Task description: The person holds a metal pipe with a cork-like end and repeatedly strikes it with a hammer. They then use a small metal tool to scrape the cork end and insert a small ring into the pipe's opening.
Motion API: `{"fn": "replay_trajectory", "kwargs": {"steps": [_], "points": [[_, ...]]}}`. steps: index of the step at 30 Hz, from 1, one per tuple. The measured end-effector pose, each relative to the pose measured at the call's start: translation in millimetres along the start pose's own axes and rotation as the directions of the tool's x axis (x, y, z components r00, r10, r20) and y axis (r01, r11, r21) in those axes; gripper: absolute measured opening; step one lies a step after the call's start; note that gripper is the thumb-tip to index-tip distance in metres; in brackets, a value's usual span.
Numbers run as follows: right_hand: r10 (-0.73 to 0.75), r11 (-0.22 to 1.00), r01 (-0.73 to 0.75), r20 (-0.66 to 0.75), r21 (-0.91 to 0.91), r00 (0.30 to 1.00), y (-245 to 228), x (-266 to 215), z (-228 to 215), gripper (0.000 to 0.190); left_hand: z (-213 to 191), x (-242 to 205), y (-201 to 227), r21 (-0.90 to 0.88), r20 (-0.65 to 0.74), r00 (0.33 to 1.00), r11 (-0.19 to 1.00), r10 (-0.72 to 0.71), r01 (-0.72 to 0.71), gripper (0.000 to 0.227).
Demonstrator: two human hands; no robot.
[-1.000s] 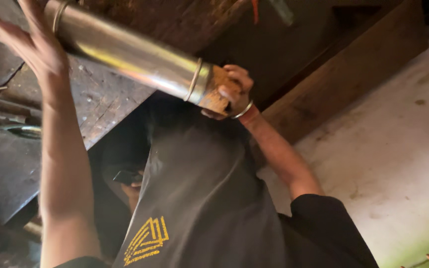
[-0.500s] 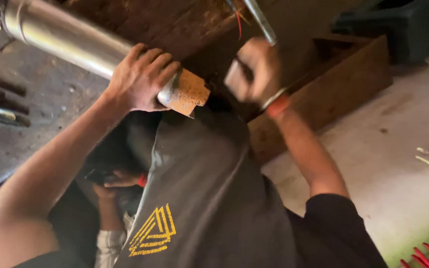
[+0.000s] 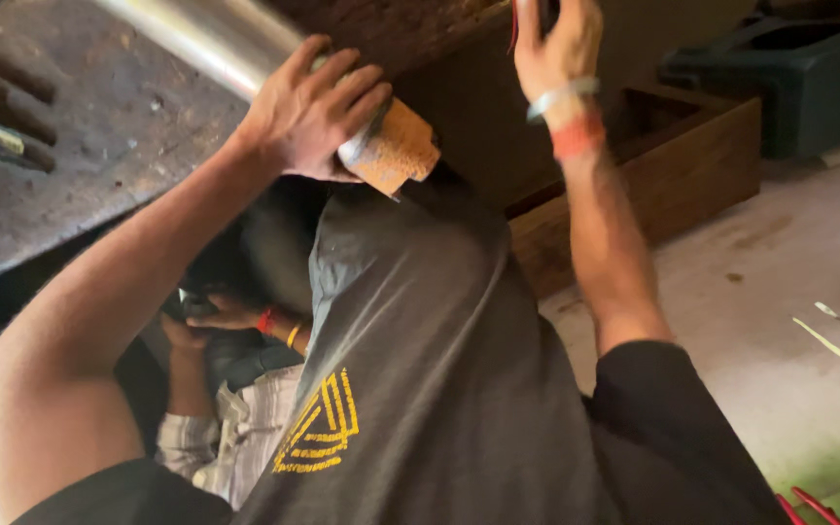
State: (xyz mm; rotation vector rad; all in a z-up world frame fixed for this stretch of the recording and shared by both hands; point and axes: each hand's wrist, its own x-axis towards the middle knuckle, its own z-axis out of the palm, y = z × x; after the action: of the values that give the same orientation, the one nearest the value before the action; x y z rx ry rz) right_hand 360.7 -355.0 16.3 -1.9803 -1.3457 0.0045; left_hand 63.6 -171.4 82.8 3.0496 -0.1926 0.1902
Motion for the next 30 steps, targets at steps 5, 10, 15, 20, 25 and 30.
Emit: {"fn": "replay_trajectory", "kwargs": {"steps": [5,10,15,20,25,30], "points": [[0.499,0.559,-0.558,0.289,0.614,0.817,-85.7,-45.0,-66.2,0.023,-2.0,-5.6,-2.5,0.02,-0.064,0.997,0.999,0.046,-0.045,0.087],[0.36,0.607,-0.478,0.317,0.635,0.878,-101.0,-73.8,-110.5,0.028,6.0,-15.5,-0.8,0.048,-0.171,0.981,0.995,0.094,-0.087,0.073],[0.23,0.878,-0.365,0.398,0.309,0.888,-102.6,-91.1,-99.1,0.039,9.6,-14.2,-4.1,0.098,-0.179,0.979,0.992,0.095,-0.078,0.066],[0.085,0.893,-0.227,0.351,0.388,0.933,-110.2,-108.1,-89.9,0.044,4.9,-14.2,-4.4,0.085,-0.182,0.979,0.993,0.091,-0.076,0.066],[0.128,0.877,-0.309,0.442,0.368,0.888,-115.9,-108.0,-80.9,0.049,7.0,-15.2,-3.3,0.096,-0.186,0.977,0.992,0.101,-0.085,0.07],[0.112,0.902,-0.262,0.4,0.343,0.91,-117.3,-108.5,-74.7,0.047,4.9,-15.8,-1.8,0.104,-0.19,0.976,0.991,0.104,-0.085,0.072]]}}
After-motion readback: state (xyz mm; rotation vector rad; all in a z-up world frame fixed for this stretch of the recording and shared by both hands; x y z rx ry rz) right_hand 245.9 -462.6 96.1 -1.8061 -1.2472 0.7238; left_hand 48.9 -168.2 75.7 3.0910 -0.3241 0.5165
